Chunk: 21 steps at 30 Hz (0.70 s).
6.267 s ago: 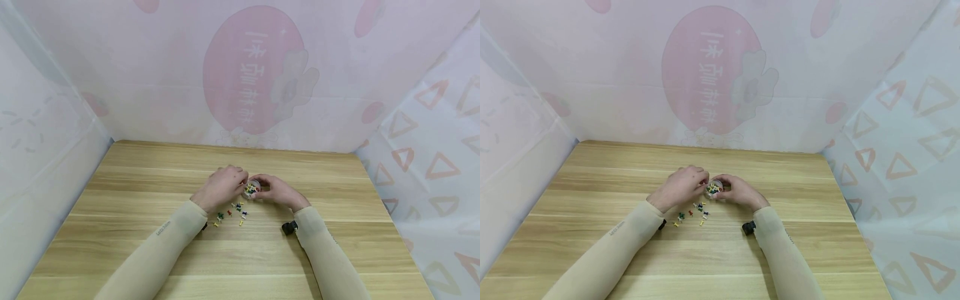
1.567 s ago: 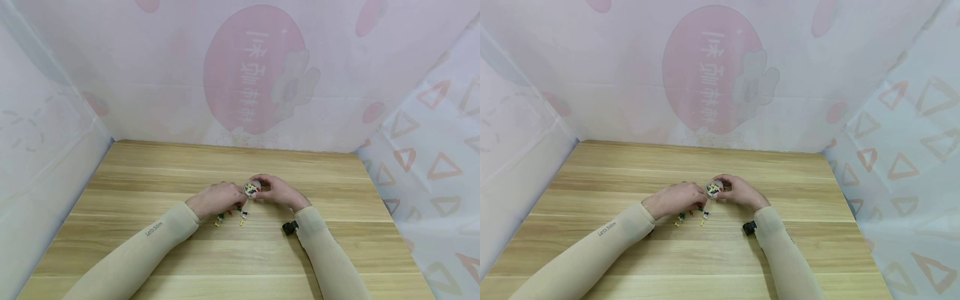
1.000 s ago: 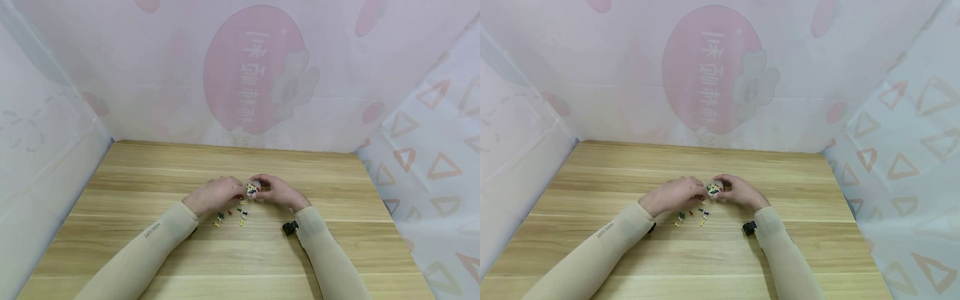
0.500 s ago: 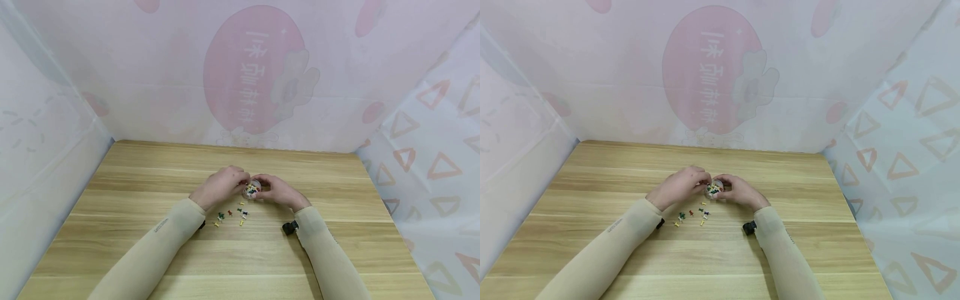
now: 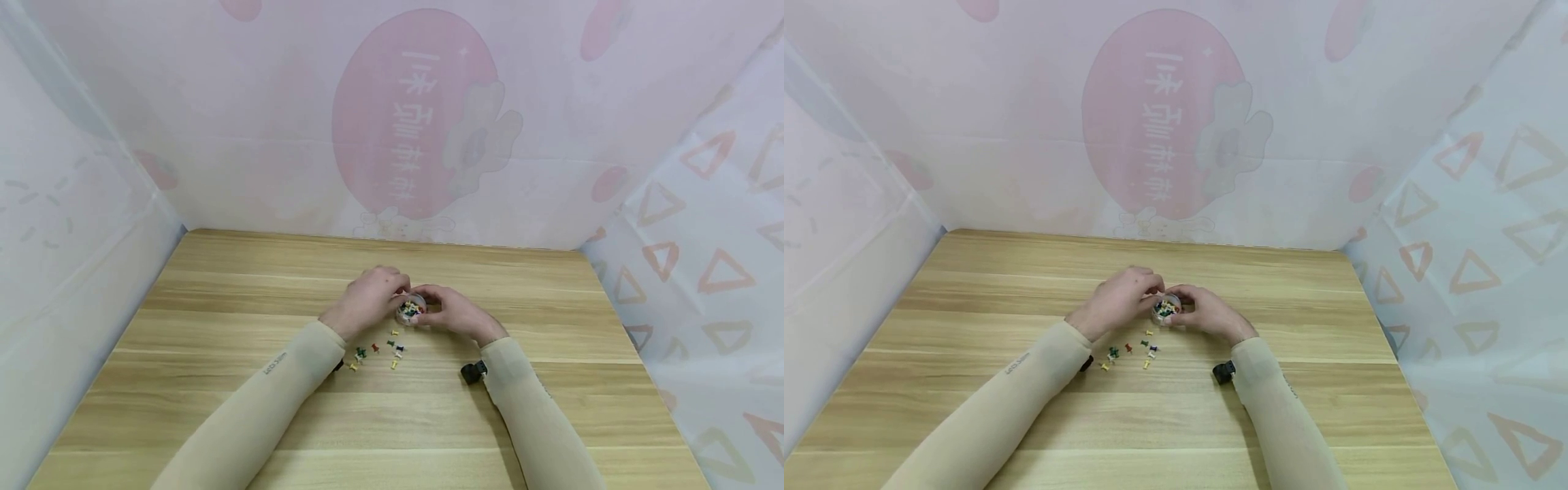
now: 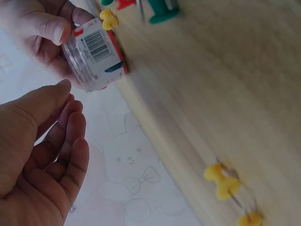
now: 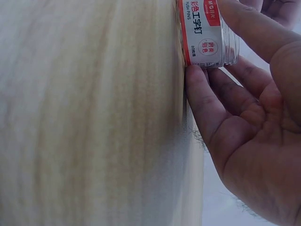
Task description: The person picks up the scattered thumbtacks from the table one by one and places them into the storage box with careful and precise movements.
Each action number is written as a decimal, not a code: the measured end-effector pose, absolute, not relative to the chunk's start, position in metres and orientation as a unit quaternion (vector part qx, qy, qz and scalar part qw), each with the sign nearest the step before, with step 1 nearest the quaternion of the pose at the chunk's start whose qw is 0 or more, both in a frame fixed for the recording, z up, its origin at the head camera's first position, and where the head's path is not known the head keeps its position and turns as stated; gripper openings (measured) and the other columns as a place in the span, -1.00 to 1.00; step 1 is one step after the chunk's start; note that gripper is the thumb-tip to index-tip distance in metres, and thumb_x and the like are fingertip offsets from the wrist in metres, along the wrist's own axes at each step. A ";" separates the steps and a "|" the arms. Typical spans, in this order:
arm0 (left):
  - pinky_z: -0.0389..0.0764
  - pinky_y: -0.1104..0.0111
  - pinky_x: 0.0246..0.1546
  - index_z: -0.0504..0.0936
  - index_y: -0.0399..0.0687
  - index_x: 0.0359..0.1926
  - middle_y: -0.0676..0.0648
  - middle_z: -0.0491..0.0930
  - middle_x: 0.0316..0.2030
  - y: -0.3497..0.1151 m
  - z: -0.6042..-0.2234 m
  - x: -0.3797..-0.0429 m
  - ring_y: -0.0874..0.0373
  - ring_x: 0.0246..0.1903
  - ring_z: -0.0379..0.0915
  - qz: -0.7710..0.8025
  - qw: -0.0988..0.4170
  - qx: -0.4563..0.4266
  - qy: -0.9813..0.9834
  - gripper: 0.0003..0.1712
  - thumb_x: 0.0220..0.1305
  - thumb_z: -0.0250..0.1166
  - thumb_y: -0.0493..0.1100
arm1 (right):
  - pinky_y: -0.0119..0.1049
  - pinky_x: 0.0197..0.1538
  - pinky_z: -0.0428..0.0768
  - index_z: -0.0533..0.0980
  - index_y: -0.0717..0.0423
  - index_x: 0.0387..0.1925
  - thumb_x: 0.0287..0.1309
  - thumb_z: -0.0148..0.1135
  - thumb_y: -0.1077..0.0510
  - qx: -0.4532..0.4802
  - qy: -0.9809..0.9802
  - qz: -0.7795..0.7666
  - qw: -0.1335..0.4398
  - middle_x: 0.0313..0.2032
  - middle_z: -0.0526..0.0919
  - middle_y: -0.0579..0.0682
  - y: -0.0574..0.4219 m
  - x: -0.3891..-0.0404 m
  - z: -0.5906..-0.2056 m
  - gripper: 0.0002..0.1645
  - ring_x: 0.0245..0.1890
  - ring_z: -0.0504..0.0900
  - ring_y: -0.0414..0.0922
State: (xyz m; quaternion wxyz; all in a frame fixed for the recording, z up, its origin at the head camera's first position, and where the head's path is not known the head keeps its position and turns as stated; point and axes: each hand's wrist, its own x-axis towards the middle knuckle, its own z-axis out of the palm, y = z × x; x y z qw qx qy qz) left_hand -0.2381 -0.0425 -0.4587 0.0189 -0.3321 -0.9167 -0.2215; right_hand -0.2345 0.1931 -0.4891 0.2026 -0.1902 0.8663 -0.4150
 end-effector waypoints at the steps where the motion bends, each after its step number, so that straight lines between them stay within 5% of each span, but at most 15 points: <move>1: 0.58 0.32 -0.08 0.72 0.05 -0.07 0.13 0.66 -0.19 -0.045 -0.457 -0.238 0.22 -0.14 0.51 -0.218 0.021 -0.331 -0.918 -0.85 0.39 0.38 -0.07 | -0.06 0.40 0.37 0.49 -0.34 0.34 0.10 0.53 -0.16 -0.192 0.866 -0.414 0.202 0.22 0.59 -0.22 0.193 -0.235 -0.489 -0.25 0.24 0.50 -0.19; 21: 0.62 0.24 -0.16 0.72 -0.06 -0.08 0.01 0.68 -0.16 -0.109 -0.436 -0.221 0.15 -0.24 0.54 -0.147 -0.060 -0.287 -0.945 -0.84 0.34 0.40 -0.20 | -0.07 0.34 0.43 0.50 -0.18 0.35 0.11 0.54 -0.12 -0.191 0.861 -0.423 0.208 0.17 0.63 -0.14 0.192 -0.233 -0.488 -0.23 0.18 0.55 -0.15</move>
